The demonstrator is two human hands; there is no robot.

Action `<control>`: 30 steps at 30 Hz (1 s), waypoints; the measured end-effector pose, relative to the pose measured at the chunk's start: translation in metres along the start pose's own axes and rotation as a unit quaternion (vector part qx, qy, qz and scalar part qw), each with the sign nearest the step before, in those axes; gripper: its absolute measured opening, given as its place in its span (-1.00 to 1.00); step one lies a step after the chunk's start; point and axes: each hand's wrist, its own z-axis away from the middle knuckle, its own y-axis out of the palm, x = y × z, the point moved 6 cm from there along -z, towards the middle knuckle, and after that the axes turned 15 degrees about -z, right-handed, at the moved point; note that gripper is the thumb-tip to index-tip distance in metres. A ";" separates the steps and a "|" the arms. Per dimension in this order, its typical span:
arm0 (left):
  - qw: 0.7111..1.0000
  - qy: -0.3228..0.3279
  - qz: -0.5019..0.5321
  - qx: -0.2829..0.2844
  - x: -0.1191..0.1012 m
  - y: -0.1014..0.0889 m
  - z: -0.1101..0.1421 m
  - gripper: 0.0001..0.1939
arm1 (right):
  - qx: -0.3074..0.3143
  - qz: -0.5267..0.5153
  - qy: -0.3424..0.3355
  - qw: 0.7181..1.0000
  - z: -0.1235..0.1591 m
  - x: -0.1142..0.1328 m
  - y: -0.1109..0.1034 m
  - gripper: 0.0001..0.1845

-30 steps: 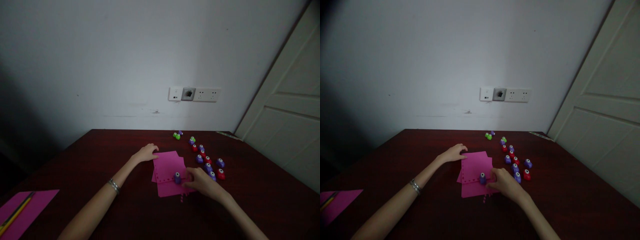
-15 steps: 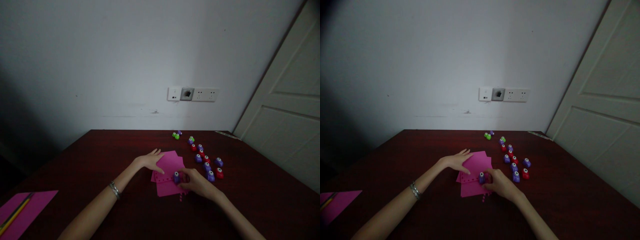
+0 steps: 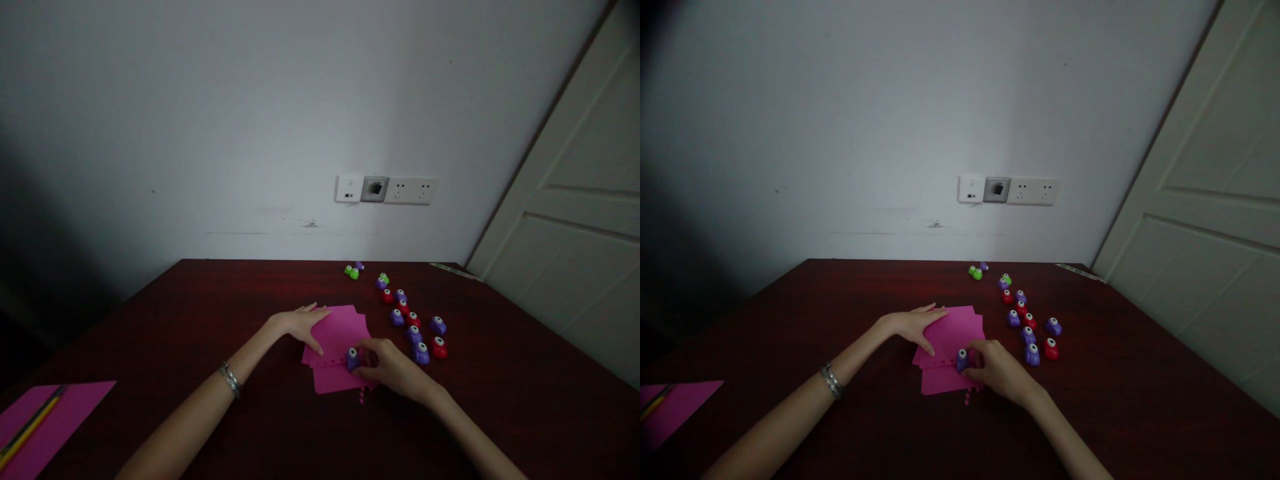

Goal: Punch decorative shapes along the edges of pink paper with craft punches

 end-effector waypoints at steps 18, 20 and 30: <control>0.997 0.027 -0.040 -0.052 -0.036 -0.025 0.004 -0.38 | 0.006 -0.005 0.036 0.999 -0.002 -0.002 -0.016 -0.68; 0.998 0.023 -0.059 -0.004 -0.036 -0.014 0.004 -0.30 | 0.004 0.027 0.023 0.999 -0.003 -0.001 -0.014 -0.70; 0.998 0.041 -0.037 -0.007 -0.032 -0.009 0.001 -0.33 | 0.014 0.027 0.003 1.000 -0.007 -0.002 -0.007 -0.76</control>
